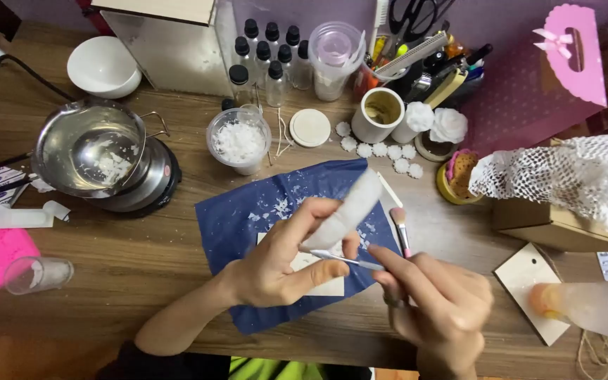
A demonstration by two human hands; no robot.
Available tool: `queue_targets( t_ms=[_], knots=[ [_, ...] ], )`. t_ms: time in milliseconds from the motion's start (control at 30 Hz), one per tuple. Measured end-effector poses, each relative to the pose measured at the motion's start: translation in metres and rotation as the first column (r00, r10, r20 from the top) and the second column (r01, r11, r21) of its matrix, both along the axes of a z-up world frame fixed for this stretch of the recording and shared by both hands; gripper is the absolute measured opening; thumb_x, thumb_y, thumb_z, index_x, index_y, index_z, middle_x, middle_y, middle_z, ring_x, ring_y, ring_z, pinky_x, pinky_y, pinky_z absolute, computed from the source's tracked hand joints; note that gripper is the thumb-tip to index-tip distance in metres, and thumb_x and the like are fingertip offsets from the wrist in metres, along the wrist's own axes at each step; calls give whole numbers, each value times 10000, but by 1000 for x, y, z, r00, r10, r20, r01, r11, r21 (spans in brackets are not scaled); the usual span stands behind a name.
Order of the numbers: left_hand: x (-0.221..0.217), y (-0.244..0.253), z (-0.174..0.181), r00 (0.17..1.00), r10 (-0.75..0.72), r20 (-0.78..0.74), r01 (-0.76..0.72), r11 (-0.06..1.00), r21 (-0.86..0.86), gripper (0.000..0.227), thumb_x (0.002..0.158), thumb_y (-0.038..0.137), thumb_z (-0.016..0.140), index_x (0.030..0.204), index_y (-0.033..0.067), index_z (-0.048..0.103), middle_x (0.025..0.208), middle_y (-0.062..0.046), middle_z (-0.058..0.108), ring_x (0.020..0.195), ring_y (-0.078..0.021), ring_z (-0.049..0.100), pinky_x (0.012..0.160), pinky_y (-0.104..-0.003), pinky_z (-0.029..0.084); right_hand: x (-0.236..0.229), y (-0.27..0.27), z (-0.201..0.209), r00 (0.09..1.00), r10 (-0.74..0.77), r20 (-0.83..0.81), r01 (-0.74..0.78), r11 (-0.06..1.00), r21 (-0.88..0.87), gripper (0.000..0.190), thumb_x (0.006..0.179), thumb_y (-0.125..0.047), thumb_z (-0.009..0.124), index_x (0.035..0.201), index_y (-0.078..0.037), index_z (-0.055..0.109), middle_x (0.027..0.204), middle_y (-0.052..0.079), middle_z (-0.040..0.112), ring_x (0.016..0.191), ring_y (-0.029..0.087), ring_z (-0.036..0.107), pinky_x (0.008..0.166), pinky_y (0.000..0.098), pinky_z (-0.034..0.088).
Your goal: Refining a wax candle mold by scraping off excess material with a small metal tool.
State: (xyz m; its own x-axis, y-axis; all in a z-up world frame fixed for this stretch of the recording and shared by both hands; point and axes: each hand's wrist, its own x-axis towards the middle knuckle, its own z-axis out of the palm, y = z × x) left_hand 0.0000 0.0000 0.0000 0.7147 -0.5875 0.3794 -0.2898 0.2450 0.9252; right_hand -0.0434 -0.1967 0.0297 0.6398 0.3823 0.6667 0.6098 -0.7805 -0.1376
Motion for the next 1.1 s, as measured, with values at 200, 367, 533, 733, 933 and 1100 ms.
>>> queue_targets(
  t_ms=[200,367,533,733,933,1100],
  knots=[
    [-4,-6,-6,999,37,-37,-40,994,-100,420,910,218,580,1188,9,343,917,-72,531,823,-140,527,753,-288,490,4,4,-6,992,66,-108,-60,997,53,294,922,-231,437,869,-67,675,562,-3,457,398,130,356,384,262,282],
    [-6,-9,-5,999,44,-5,-44,992,-120,428,897,204,602,1174,13,336,967,-94,531,805,-156,504,759,-292,475,7,2,-10,986,130,-107,-124,991,56,244,911,-205,470,863,-60,661,570,0,436,403,139,364,387,279,274],
    [-9,-11,-10,997,72,29,-67,987,-148,434,915,189,591,1201,1,324,1019,-107,546,662,-119,448,611,-246,430,9,3,-10,990,130,-63,-125,990,71,252,906,-214,476,838,-77,676,550,-5,401,403,140,325,391,266,255],
    [-12,-13,-19,919,355,174,-355,934,-29,481,813,320,678,1110,18,450,736,1,556,612,-67,497,543,-207,437,10,9,-13,995,96,-18,-94,989,118,251,892,-210,499,777,-68,670,557,-5,504,398,127,367,395,254,272],
    [-10,-15,-12,765,560,319,-564,821,-89,337,743,361,709,829,78,547,559,43,428,465,-81,353,453,-227,328,8,13,-18,998,39,-45,-33,992,123,298,915,-258,450,787,-93,662,578,-13,512,409,144,375,399,264,302],
    [-12,-9,-5,910,414,22,-414,910,33,486,743,279,750,1061,56,459,726,27,491,588,-59,440,516,-197,409,10,12,-25,996,35,-87,-20,986,168,293,910,-243,465,774,-73,660,572,15,519,403,160,396,409,275,308]
  ],
)
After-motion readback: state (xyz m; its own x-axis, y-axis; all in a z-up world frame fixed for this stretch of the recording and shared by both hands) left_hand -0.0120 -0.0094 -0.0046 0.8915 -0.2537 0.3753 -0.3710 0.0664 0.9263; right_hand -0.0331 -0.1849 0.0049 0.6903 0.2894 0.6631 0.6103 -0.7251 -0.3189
